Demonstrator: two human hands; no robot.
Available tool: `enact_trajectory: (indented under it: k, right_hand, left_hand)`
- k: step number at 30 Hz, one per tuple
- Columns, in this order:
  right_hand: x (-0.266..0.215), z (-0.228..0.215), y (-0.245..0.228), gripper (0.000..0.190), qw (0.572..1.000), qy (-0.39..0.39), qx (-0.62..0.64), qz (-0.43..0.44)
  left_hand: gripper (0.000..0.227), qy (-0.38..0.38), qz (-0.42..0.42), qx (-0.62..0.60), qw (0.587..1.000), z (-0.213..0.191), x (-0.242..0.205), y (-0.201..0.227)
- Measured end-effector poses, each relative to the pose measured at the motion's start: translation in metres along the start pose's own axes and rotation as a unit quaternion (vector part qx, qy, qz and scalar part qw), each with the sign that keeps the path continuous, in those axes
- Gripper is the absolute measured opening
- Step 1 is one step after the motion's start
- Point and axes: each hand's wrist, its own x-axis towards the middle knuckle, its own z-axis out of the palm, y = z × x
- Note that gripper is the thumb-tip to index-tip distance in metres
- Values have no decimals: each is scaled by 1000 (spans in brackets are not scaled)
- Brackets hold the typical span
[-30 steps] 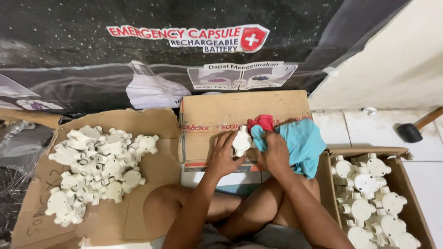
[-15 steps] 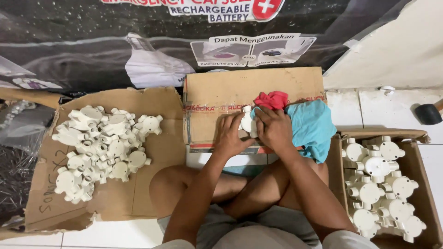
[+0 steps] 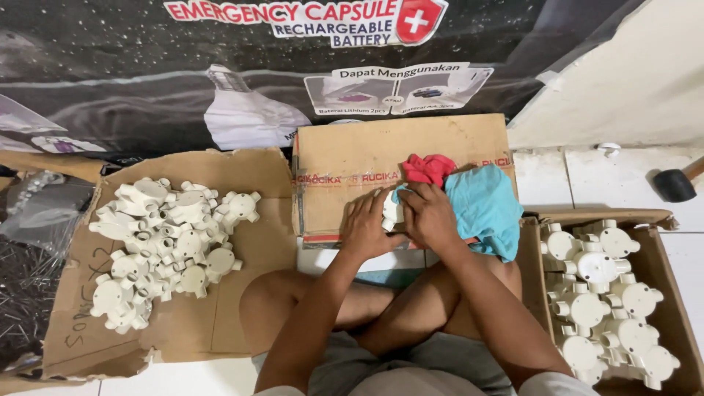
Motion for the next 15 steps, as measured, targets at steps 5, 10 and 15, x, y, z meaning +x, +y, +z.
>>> enact_trajectory:
  k: [5,10,15]
  right_hand:
    - [2,2,-2,18,999,18,33,6]
    - [-8,4,-7,25,996,59,63,38]
    - [-14,-12,-20,30,998,23,27,-51]
  left_hand:
    - [99,-39,-6,-76,996,2,-9,-15]
    - [78,3,23,-142,990,11,-12,-30]
    - [91,42,9,-30,999,28,-18,-35]
